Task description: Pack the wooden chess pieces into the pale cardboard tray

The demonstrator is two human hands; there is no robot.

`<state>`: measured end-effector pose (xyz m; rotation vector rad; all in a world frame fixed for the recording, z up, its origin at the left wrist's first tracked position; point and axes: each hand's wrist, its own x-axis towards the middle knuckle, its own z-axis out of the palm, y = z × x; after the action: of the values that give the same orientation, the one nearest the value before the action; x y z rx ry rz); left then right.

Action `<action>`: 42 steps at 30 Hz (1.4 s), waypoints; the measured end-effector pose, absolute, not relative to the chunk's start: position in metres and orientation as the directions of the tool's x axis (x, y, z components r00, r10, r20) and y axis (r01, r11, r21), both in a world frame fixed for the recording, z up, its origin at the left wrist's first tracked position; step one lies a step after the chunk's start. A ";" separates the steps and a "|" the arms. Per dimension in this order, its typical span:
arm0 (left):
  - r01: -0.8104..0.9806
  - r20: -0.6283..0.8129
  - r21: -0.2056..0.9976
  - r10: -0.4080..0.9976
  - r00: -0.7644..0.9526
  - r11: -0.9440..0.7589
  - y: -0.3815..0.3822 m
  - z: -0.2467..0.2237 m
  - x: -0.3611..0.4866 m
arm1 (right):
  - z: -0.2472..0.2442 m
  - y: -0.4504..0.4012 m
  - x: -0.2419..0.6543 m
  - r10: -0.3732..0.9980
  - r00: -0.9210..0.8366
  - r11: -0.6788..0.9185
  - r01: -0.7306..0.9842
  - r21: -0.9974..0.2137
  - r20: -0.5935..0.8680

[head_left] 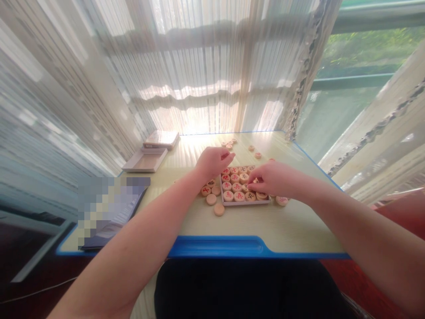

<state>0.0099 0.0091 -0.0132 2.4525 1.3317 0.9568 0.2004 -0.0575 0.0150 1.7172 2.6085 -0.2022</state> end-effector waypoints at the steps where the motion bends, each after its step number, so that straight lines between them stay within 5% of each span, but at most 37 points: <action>1: 0.685 0.446 0.442 0.804 0.392 -0.579 0.009 -0.013 0.010 | 0.014 -0.057 0.200 0.915 -0.396 0.388 0.916 -0.101 -0.080; 20: 0.691 0.460 0.418 0.793 0.399 -0.590 0.011 -0.015 0.008 | 0.006 -0.054 0.203 0.909 -0.417 0.409 0.899 -0.160 -0.020; 24: 0.695 0.493 0.387 0.773 0.399 -0.606 0.012 -0.016 0.007 | 0.012 -0.057 0.203 0.906 -0.422 0.412 0.863 -0.292 0.033; 30: 0.703 0.603 0.355 0.726 0.332 -0.616 0.017 -0.019 0.005 | 0.012 -0.049 0.210 0.907 -0.296 0.413 0.765 -0.494 0.301; 33: 0.759 0.522 0.317 0.773 0.360 -0.568 0.023 -0.027 0.004 | 0.003 -0.040 0.215 0.896 -0.216 0.402 0.766 -0.501 0.388; 38: 0.893 0.166 0.198 0.912 0.376 -0.405 0.031 -0.035 0.003 | -0.012 -0.025 0.221 0.885 -0.163 0.372 0.811 -0.451 0.437; 42: 0.850 0.164 0.354 0.921 0.354 -0.390 0.029 -0.030 0.000 | -0.020 -0.012 0.229 0.880 -0.177 0.354 0.863 -0.361 0.440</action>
<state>-0.0003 0.0290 -0.0301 2.4065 1.5993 0.5001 0.2291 -0.0119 -0.0199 2.2299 3.0094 -0.0569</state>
